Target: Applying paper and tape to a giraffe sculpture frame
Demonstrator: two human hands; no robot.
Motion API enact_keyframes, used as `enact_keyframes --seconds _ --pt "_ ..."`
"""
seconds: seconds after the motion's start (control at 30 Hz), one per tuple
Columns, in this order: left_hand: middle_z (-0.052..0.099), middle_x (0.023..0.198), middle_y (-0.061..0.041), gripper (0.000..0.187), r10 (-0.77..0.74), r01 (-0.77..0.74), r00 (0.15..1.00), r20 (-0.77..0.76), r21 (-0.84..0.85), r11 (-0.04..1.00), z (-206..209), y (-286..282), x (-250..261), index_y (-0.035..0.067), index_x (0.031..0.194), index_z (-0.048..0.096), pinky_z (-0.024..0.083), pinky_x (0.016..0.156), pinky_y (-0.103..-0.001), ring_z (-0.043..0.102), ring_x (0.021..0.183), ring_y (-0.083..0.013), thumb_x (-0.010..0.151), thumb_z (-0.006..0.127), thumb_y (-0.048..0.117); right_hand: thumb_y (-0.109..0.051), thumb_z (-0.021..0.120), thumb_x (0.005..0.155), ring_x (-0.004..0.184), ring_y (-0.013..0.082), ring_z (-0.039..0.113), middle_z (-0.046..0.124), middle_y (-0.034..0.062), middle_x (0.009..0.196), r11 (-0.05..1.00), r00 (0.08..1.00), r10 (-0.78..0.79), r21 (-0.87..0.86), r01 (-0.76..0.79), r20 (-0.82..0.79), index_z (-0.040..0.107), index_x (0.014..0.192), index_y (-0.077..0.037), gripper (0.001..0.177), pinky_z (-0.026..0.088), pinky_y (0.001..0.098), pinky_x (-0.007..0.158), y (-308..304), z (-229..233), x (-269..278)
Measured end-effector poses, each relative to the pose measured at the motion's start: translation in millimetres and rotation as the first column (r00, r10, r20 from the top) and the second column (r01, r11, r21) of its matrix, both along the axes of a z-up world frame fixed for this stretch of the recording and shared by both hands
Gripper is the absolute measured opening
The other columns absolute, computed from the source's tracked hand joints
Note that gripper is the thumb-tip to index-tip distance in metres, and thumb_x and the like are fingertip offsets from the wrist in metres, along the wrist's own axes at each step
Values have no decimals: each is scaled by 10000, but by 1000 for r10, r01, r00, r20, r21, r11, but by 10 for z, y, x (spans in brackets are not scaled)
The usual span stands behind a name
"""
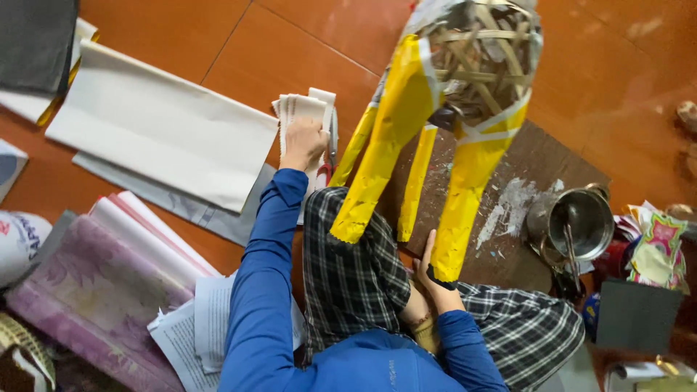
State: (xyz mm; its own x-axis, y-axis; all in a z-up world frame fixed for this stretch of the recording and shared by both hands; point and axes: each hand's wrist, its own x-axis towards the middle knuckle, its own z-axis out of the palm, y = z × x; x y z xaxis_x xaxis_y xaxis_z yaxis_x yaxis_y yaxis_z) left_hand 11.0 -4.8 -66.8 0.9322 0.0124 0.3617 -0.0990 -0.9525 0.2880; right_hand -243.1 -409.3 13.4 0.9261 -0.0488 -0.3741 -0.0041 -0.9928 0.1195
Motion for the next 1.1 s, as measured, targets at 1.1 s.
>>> enact_keyframes --seconds 1.1 --pt "715 742 -273 667 145 -274 855 -497 -197 941 1268 876 -704 -178 858 709 491 640 -410 612 636 -370 821 731 488 -38 588 869 1456 656 -35 -65 375 1628 921 971 -191 316 228 -141 114 1627 -108 897 272 823 1013 30 -122 143"
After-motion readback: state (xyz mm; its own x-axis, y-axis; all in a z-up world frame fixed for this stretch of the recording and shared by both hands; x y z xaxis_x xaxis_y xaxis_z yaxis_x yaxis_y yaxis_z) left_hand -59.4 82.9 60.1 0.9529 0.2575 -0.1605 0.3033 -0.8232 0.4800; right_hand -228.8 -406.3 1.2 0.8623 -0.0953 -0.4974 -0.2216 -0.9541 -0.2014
